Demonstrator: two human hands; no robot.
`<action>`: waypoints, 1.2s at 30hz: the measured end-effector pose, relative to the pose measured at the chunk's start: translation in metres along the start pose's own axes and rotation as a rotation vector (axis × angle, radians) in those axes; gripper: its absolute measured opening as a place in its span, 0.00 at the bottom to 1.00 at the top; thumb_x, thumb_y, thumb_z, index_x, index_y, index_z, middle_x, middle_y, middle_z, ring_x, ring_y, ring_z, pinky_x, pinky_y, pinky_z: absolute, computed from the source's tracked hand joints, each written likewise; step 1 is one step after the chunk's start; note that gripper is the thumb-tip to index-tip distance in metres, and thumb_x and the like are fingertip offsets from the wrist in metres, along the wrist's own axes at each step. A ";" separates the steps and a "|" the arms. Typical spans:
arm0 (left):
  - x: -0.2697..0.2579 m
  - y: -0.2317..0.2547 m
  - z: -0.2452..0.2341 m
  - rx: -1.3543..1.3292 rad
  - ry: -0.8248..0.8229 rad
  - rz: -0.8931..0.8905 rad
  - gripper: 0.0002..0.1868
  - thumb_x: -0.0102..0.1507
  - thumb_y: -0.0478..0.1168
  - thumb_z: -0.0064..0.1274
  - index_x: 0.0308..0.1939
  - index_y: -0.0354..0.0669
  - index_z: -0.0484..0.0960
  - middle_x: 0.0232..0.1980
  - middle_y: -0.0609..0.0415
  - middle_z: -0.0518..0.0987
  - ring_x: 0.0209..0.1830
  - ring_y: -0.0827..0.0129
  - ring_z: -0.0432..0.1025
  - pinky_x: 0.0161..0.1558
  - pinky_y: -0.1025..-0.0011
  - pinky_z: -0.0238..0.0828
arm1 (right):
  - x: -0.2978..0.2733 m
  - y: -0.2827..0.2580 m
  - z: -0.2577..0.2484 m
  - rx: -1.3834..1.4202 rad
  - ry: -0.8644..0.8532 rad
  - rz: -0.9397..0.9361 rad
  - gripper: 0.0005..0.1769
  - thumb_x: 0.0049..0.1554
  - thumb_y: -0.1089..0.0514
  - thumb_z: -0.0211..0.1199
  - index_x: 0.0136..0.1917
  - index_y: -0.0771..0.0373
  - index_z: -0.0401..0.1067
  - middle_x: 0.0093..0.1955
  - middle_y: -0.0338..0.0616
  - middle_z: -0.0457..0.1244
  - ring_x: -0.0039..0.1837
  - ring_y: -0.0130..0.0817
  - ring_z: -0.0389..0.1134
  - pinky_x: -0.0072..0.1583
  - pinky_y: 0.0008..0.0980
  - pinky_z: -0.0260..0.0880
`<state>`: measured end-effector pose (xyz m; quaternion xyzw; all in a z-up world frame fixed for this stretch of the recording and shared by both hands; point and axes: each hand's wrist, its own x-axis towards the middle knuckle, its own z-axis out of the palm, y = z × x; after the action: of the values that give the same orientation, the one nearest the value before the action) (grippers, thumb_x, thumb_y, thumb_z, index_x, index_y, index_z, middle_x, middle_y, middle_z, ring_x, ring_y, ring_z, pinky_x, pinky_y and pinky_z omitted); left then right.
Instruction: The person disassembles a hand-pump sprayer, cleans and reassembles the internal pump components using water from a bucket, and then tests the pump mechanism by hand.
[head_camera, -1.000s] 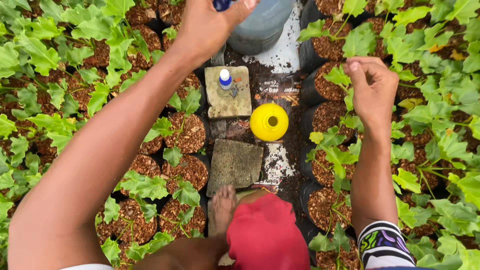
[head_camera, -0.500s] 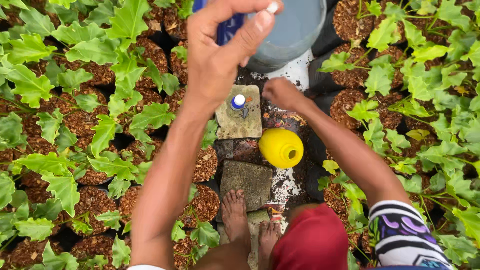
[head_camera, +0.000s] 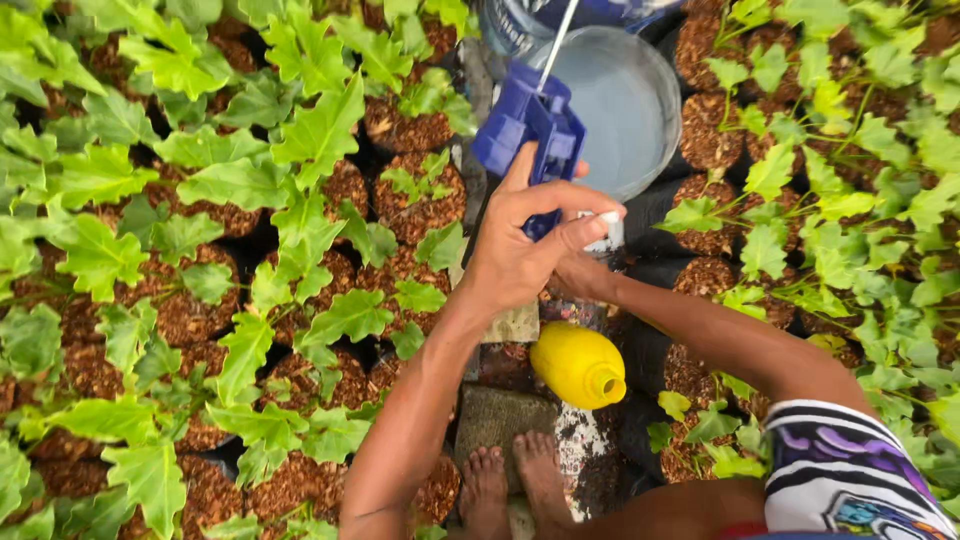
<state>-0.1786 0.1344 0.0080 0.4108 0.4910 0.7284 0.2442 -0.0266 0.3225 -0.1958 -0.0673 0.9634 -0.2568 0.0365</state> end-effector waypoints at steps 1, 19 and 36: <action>0.003 -0.005 -0.003 0.015 -0.016 -0.005 0.10 0.67 0.50 0.55 0.44 0.53 0.86 0.50 0.60 0.85 0.70 0.56 0.73 0.87 0.42 0.25 | 0.004 0.007 -0.008 0.003 0.053 -0.051 0.35 0.67 0.46 0.51 0.76 0.74 0.50 0.79 0.83 0.38 0.82 0.74 0.35 0.77 0.68 0.37; -0.041 0.014 0.040 -0.069 0.045 0.127 0.06 0.67 0.46 0.59 0.45 0.57 0.88 0.54 0.48 0.71 0.52 0.62 0.70 0.68 0.59 0.60 | -0.024 -0.192 -0.149 0.572 1.243 -0.186 0.14 0.50 0.76 0.69 0.50 0.82 0.71 0.40 0.66 0.66 0.45 0.53 0.72 0.48 0.43 0.76; -0.041 0.028 0.053 -0.037 0.018 0.138 0.06 0.66 0.45 0.59 0.44 0.54 0.88 0.52 0.49 0.70 0.53 0.62 0.70 0.64 0.60 0.64 | -0.046 -0.203 -0.171 0.413 1.175 -0.187 0.13 0.50 0.75 0.69 0.50 0.82 0.74 0.38 0.63 0.66 0.42 0.47 0.70 0.46 0.44 0.73</action>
<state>-0.1108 0.1196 0.0288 0.4324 0.4500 0.7562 0.1966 0.0237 0.2386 0.0559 0.0095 0.7432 -0.4337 -0.5093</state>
